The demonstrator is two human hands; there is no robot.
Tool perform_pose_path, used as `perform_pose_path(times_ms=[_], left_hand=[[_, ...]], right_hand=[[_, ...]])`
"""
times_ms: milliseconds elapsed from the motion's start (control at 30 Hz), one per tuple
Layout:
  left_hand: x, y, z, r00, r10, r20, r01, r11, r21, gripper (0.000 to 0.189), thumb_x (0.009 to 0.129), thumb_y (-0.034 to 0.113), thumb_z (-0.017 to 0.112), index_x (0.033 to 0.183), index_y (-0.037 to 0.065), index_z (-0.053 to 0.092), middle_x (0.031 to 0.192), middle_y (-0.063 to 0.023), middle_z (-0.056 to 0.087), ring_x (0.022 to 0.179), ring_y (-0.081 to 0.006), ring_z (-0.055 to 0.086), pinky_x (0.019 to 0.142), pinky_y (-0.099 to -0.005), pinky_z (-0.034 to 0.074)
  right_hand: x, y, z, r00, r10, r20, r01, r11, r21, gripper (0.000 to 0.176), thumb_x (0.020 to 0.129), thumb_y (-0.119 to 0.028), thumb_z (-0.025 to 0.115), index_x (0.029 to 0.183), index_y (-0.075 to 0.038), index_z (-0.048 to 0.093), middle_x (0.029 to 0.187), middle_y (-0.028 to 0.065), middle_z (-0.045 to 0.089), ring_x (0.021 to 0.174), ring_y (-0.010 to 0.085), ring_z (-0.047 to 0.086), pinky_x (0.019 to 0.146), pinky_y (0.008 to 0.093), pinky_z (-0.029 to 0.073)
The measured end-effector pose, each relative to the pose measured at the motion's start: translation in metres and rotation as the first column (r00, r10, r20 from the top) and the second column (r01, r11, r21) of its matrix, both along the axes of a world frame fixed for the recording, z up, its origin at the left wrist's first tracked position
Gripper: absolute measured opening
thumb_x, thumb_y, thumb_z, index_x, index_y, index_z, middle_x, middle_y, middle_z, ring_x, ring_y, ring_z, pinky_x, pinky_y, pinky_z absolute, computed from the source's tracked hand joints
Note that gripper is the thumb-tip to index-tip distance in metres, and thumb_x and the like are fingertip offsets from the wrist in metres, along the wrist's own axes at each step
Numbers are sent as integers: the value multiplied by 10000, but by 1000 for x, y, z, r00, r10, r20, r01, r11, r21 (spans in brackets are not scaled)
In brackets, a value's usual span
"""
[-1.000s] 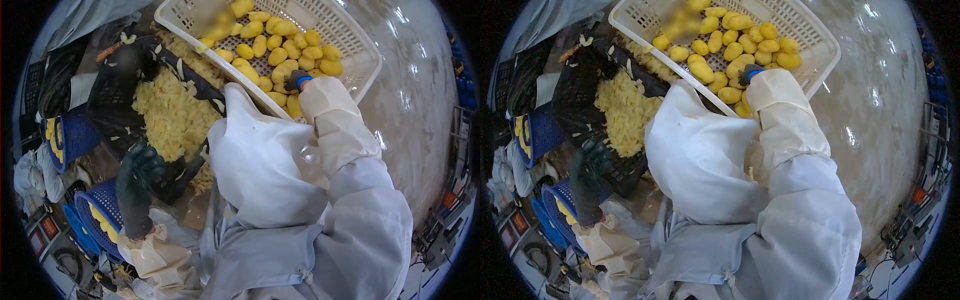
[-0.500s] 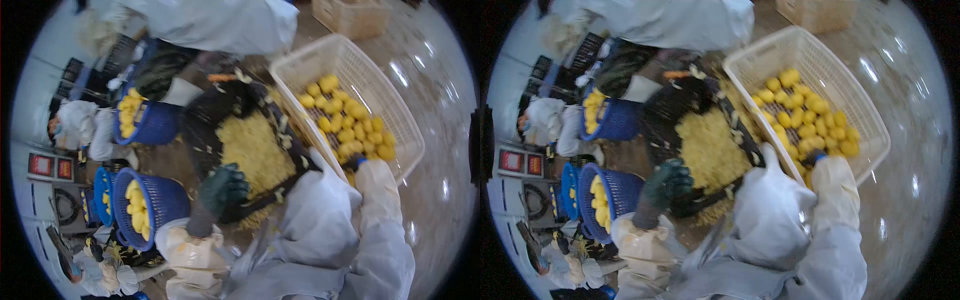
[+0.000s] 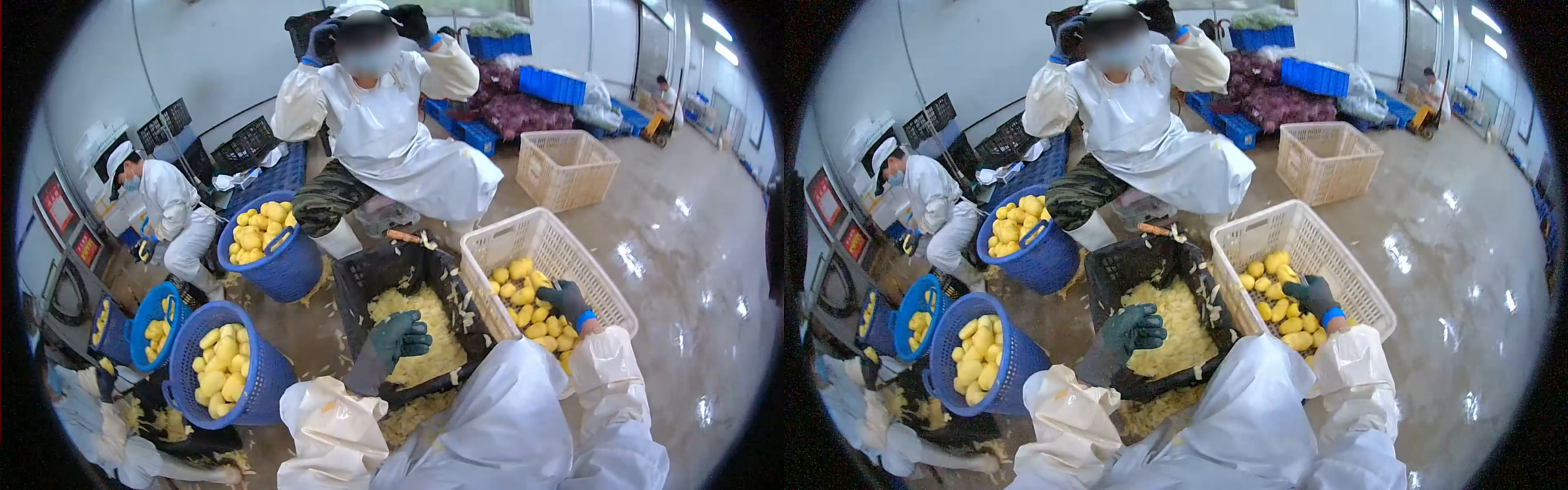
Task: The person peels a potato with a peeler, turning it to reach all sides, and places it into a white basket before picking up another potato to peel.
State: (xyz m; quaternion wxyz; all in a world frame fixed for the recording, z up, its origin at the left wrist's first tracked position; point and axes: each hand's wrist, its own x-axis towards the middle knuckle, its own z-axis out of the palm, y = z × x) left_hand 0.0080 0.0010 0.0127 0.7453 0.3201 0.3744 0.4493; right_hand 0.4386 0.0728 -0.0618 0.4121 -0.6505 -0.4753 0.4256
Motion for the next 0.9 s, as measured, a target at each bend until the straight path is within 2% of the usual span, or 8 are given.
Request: perform_pose_path(times_ms=[33,233,267,300,367,533,700,900], left_hand=[[0,-2,1,1000,4,-6,-4,1000,9,349,889,324,617,1114,60,577,954,-93,615,836,-241,652,772,-383,561],[-2,1,-4,990,78,115,-83,996,45,434,890,348,617,1197,53,533,959,-91,617,865,-241,647,761,-400,567],[-3,1,-4,989,79,123,-85,996,41,434,890,348,617,1197,53,533,959,-91,617,865,-241,647,761,-400,567],[-4,1,-4,984,84,158,-94,994,62,426,895,356,610,1204,74,532,969,-77,607,884,-232,638,773,-409,562],[-7,-1,-2,978,86,192,-111,986,123,404,908,379,590,1220,129,532,1035,-54,590,941,-218,616,804,-428,547],[-14,-5,9,978,141,155,-175,956,236,423,922,398,559,1201,81,534,1060,-58,597,931,-179,614,829,-377,529],[-29,-1,6,972,106,209,-164,944,285,405,936,402,539,1123,44,573,1024,-68,619,893,-151,634,828,-320,527],[-23,3,7,915,241,324,-291,949,117,429,926,408,559,1157,47,541,1031,-86,600,955,-177,616,827,-347,544]], right_hand=[[-6,6,22,991,55,119,-64,995,73,472,716,-327,785,1027,8,668,731,55,637,529,128,551,439,277,443],[-146,-28,171,952,300,-64,-289,946,146,548,744,-297,771,1144,40,610,959,68,664,787,110,604,695,249,497],[-155,-10,146,954,285,94,-298,933,203,520,753,-301,768,1125,30,619,925,70,666,777,111,605,698,249,498],[-179,-25,165,930,367,-29,-363,927,96,517,753,-329,772,1103,24,631,909,57,668,749,106,601,663,251,499],[-220,-37,169,903,429,28,-423,877,226,456,738,-370,784,1025,-33,675,808,9,658,641,69,570,545,236,464],[-287,-37,141,823,556,117,-567,816,111,419,783,-358,749,1049,-47,659,801,-4,633,661,47,542,547,201,431],[-300,-47,147,753,648,-114,-648,761,43,461,803,-378,723,1080,-25,619,772,0,607,595,64,538,511,221,440],[-289,-48,150,742,666,-78,-668,744,0,443,813,-345,716,1099,-24,610,795,11,609,601,67,544,521,219,448]])
